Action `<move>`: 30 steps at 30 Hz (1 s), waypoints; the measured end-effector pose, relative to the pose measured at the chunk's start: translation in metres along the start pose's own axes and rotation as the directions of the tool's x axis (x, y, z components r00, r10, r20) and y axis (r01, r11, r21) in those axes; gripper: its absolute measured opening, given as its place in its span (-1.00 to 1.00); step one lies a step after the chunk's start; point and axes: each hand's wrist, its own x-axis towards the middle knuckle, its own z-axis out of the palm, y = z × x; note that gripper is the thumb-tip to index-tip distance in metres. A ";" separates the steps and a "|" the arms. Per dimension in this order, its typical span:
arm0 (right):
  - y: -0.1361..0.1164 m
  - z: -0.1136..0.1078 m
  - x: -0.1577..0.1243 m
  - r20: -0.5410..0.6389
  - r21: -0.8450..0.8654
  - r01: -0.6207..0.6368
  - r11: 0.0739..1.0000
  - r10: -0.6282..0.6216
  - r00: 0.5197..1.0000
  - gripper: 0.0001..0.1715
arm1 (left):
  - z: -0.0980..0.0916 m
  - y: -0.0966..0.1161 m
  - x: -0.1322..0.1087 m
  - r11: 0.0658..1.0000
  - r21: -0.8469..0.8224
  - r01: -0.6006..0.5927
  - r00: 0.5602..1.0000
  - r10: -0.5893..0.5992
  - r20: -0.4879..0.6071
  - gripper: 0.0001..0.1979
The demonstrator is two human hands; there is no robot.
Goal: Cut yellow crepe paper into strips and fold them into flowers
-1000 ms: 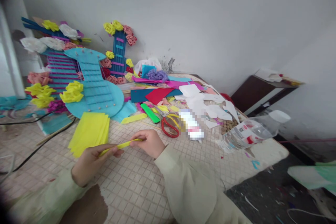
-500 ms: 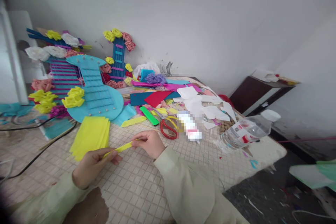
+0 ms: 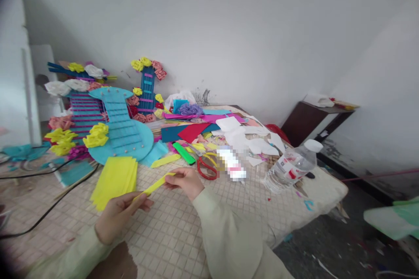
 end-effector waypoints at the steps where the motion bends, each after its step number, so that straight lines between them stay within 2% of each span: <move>1: 0.000 0.002 0.000 -0.009 0.026 0.000 1.000 0.000 1.000 -0.54 | 0.000 -0.001 0.000 1.000 -0.006 -0.004 1.000 0.004 -0.013 -0.68; 7: -0.010 0.009 0.006 -0.014 0.017 0.055 0.998 -0.055 0.998 -0.57 | -0.003 -0.001 0.001 0.998 -0.067 -0.010 0.998 0.006 -0.056 -0.69; 13: -0.026 0.011 0.017 0.039 0.000 0.077 0.997 -0.077 0.996 -0.57 | -0.006 0.004 0.003 0.996 -0.075 -0.038 0.994 0.030 -0.108 -0.67; 20: -0.019 0.018 0.024 0.080 0.019 0.078 0.997 -0.079 0.994 -0.54 | -0.006 -0.002 0.006 0.997 -0.064 -0.038 0.984 0.026 -0.176 -0.68; 24: -0.013 0.017 0.023 0.064 -0.005 0.102 0.995 -0.102 0.993 -0.56 | -0.006 0.000 0.009 0.999 0.002 -0.033 0.994 0.033 -0.101 -0.69; 27: -0.011 0.014 0.020 0.094 -0.087 0.124 0.988 -0.116 0.989 -0.58 | -0.002 0.008 0.015 0.999 0.021 -0.042 0.999 0.042 0.015 -0.69; 30: -0.011 0.011 0.017 0.125 -0.153 0.154 0.976 -0.135 0.983 -0.60 | 0.003 0.014 0.021 0.999 0.020 -0.032 0.996 0.030 0.081 -0.71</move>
